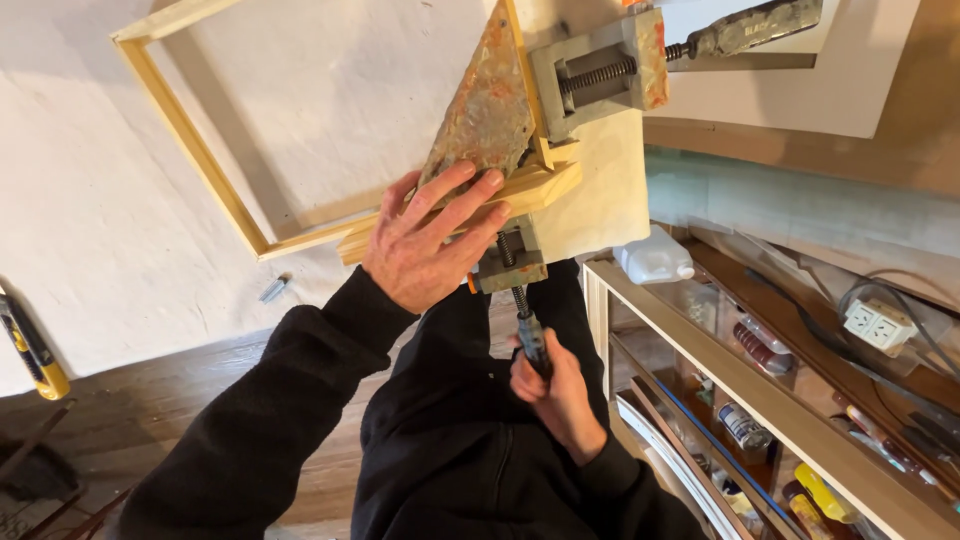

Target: The person clamps a wooden picture frame corner in a corner clamp, tightens it, and taps the joint with a hammer. They then pick up wood molding pieces, apply wood glue from a bottle to a mitered end, fit the pieces together, and place the glued corner back into the clamp and hammer it.

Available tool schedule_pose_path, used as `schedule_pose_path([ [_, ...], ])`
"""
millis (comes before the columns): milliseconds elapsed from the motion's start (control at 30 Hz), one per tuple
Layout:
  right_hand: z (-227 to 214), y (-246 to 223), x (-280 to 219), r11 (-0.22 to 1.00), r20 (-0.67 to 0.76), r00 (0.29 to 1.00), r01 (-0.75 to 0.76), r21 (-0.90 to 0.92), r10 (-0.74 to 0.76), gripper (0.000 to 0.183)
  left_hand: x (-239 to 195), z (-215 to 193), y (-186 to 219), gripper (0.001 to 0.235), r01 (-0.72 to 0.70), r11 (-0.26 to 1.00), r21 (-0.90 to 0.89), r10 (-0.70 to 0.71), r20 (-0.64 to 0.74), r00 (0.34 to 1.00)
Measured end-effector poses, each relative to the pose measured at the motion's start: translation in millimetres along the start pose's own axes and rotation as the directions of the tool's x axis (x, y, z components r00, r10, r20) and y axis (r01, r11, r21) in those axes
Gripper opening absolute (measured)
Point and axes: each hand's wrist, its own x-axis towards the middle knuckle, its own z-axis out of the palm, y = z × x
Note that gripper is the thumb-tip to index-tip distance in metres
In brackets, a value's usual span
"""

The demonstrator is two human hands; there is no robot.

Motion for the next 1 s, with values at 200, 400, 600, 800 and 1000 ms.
schedule_pose_path([
  [200, 6, -24, 10, 0.994, 0.030, 0.996, 0.081, 0.077, -0.083, 0.038, 0, 1, -1, 0.033, -0.012, 1.000, 0.009, 0.012, -0.009, 1.000],
  [400, 4, 5, -5, 0.826, -0.074, 0.883, 0.400, -0.396, -0.463, 0.033, 2, 0, -2, 0.033, -0.006, 1.000, 0.006, 0.006, -0.032, 0.999],
  [600, 4, -2, -3, 0.974, -0.127, 0.992, -0.003, -0.226, -0.027, 0.038, 0, -4, 0, 0.033, 0.004, 0.999, 0.039, -0.004, 0.015, 1.000],
  [800, 14, -5, -10, 0.946, -0.056, 0.972, 0.209, -0.249, -0.229, 0.039, -1, -1, -2, 0.033, 0.000, 0.999, 0.039, 0.001, -0.009, 1.000],
  [1000, 11, 5, 7, 0.836, 0.197, 0.972, -0.214, 0.506, 0.130, 0.044, -4, 2, -1, 0.034, 0.001, 1.000, 0.002, -0.001, 0.001, 1.000],
])
